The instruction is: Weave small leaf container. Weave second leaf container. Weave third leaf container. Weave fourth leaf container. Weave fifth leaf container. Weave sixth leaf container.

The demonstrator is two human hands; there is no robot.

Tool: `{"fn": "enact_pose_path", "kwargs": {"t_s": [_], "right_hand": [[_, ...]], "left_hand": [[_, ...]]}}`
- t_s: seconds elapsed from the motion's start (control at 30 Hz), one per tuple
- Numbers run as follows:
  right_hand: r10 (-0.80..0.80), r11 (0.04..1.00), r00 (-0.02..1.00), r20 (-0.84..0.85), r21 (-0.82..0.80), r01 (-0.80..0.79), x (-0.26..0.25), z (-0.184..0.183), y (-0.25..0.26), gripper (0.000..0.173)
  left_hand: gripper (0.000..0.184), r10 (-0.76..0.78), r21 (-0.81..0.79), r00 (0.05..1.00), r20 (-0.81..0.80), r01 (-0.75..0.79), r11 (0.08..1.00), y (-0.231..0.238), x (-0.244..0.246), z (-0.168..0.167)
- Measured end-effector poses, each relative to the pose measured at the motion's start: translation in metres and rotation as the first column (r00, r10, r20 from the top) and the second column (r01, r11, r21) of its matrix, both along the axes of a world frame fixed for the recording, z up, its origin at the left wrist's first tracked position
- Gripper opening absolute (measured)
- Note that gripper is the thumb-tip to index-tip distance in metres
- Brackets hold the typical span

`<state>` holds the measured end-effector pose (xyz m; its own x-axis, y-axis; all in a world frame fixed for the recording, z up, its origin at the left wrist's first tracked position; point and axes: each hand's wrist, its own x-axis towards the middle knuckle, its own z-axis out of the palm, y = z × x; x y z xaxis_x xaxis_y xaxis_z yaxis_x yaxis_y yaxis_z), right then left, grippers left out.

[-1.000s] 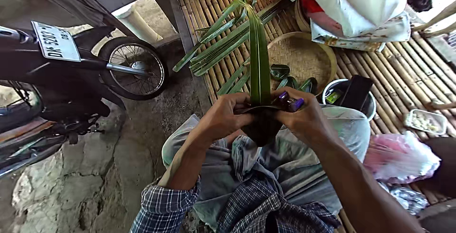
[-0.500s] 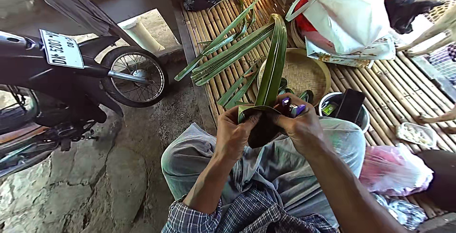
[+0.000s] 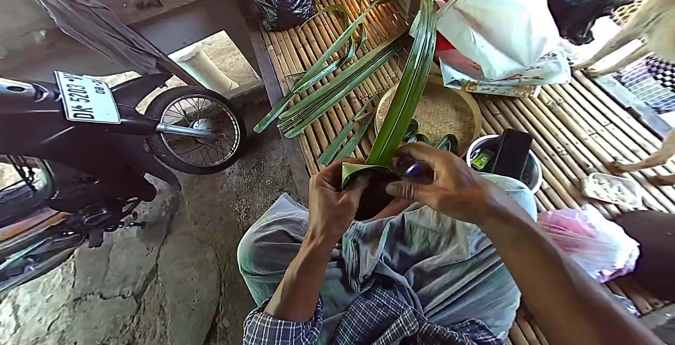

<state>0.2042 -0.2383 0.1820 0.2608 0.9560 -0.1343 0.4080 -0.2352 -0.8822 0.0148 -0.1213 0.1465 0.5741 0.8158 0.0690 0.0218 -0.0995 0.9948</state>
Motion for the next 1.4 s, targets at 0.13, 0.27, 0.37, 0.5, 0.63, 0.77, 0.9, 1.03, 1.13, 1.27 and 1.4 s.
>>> {"fn": "enact_pose_path", "kwargs": {"t_s": [0.13,0.27,0.37,0.5,0.63,0.77,0.9,1.03,1.13,1.27,1.4], "right_hand": [[-0.143,0.972,0.985,-0.1,0.175,0.159,-0.005,-0.005,0.002,0.03],[-0.174,0.924,0.979,-0.11,0.325,0.201,-0.013,-0.014,0.002,0.026],[-0.187,0.899,0.977,-0.099,0.383,0.211,-0.013,-0.019,0.003,0.025],[-0.202,0.876,0.971,-0.127,0.42,0.237,-0.005,-0.025,0.012,0.026],[-0.202,0.895,0.978,-0.058,0.393,0.209,0.005,-0.028,0.019,0.024],[-0.121,0.939,0.993,0.008,0.324,0.112,0.008,-0.025,0.023,0.028],[-0.086,0.951,0.996,0.028,0.302,0.073,0.007,-0.015,0.031,0.025],[-0.073,0.963,0.996,0.057,0.265,0.055,0.007,-0.01,0.038,0.019],[-0.056,0.964,0.99,0.129,0.264,0.021,0.011,-0.008,0.041,0.016],[0.116,0.98,0.918,0.38,0.109,-0.169,0.025,0.008,0.033,0.047],[0.271,0.961,0.828,0.491,-0.086,-0.263,0.03,0.028,0.026,0.063]], "left_hand": [[0.014,-0.005,-0.017,1.0,0.009,0.005,1.0,-0.003,0.002,0.004],[0.023,-0.032,-0.13,0.999,0.038,0.037,0.991,-0.005,0.005,0.008],[0.023,-0.043,-0.298,0.997,0.062,0.06,0.953,-0.005,0.009,0.008],[0.021,-0.055,-0.423,0.997,0.063,0.076,0.903,-0.002,0.022,0.006],[0.019,-0.186,-0.45,0.982,0.032,0.18,0.875,0.013,0.024,0.003],[0.015,-0.292,-0.206,0.941,-0.172,0.255,0.945,0.027,0.022,0.011],[0.013,-0.252,0.026,0.943,-0.217,0.264,0.964,0.034,0.02,0.016],[0.014,-0.227,0.019,0.96,-0.163,0.233,0.972,0.035,0.018,0.016],[0.012,-0.18,0.034,0.967,-0.183,0.19,0.981,0.034,0.019,0.015],[0.01,-0.136,0.096,0.965,-0.225,0.161,0.982,0.038,0.017,0.016],[0.011,-0.141,0.191,0.963,-0.23,0.187,0.964,0.04,0.018,0.017]]}}
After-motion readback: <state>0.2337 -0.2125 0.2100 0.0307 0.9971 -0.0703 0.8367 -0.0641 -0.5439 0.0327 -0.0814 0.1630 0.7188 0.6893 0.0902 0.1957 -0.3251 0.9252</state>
